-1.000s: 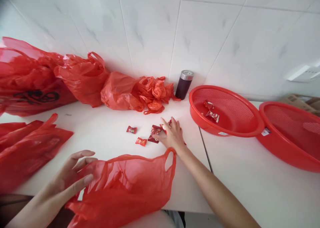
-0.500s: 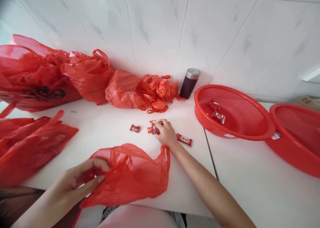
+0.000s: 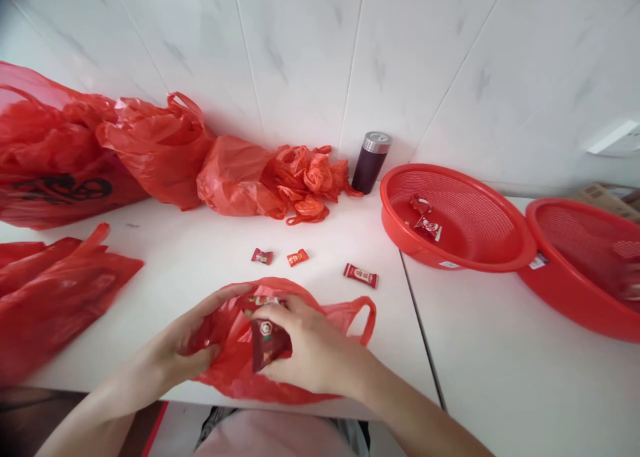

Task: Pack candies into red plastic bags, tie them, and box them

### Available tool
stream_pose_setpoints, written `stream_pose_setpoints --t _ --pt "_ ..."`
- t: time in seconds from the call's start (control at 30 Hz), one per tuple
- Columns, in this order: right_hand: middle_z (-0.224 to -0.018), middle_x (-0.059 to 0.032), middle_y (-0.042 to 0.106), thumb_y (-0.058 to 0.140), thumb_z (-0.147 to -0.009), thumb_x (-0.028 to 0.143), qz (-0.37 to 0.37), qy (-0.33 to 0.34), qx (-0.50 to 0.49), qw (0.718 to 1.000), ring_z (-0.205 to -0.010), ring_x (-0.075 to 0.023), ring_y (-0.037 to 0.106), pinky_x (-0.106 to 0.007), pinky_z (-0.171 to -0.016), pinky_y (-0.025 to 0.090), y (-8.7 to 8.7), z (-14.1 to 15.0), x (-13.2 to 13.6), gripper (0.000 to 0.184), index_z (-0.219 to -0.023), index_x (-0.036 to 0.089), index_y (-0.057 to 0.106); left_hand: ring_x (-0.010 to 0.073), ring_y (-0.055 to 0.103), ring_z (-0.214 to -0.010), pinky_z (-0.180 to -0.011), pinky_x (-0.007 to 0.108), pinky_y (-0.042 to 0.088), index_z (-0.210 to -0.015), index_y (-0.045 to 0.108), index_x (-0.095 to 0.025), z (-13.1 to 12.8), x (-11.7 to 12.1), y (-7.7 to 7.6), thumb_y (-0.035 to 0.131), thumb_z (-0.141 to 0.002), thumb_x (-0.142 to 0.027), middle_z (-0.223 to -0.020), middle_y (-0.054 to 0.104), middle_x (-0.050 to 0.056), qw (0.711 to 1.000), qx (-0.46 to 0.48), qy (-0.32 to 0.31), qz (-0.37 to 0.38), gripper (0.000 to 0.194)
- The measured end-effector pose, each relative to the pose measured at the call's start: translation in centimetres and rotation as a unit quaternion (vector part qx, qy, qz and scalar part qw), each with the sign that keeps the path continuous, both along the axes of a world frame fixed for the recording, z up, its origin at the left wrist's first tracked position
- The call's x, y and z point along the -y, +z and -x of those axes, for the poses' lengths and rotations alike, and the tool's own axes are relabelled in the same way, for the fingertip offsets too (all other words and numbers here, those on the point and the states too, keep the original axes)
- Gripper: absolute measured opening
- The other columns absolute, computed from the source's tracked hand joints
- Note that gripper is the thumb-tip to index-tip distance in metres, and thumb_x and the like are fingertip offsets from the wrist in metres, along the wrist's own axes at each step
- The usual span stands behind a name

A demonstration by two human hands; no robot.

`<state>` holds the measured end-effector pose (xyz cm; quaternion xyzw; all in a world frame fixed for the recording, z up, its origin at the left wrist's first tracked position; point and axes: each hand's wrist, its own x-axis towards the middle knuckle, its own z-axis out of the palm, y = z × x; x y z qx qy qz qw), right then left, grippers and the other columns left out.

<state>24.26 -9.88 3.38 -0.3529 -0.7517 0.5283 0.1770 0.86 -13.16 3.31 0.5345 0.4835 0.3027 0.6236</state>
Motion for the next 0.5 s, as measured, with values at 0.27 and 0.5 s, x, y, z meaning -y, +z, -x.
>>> stream_pose_setpoints --t 0.27,0.5 --pt "-0.118 -0.0074 0.062 0.057 -0.088 0.031 -0.261 -0.245 0.129 0.925 -0.105 -0.0234 0.06 -0.039 -0.088 0.051 -1.8 -6.2 -5.1 0.031 -0.118 0.026 0.06 0.0279 0.044 -0.13 -0.106 0.039 0.04 -0.135 0.046 -0.038 2.3 1.3 -0.3 0.057 -0.081 -0.014 -0.147 0.043 0.001 0.986 -0.149 0.007 -0.078 0.059" --pt "-0.103 -0.0099 0.061 0.046 -0.091 0.027 -0.291 -0.17 0.199 0.92 -0.091 -0.0221 0.062 -0.036 -0.079 0.052 -8.3 -8.8 -9.5 0.028 -0.116 0.02 0.057 0.0167 0.062 -0.08 -0.068 0.029 0.056 -0.138 0.028 -0.036 2.2 3.6 -1.4 0.053 -0.089 -0.044 -0.127 0.05 0.007 0.97 -0.174 0.165 -0.033 0.056"
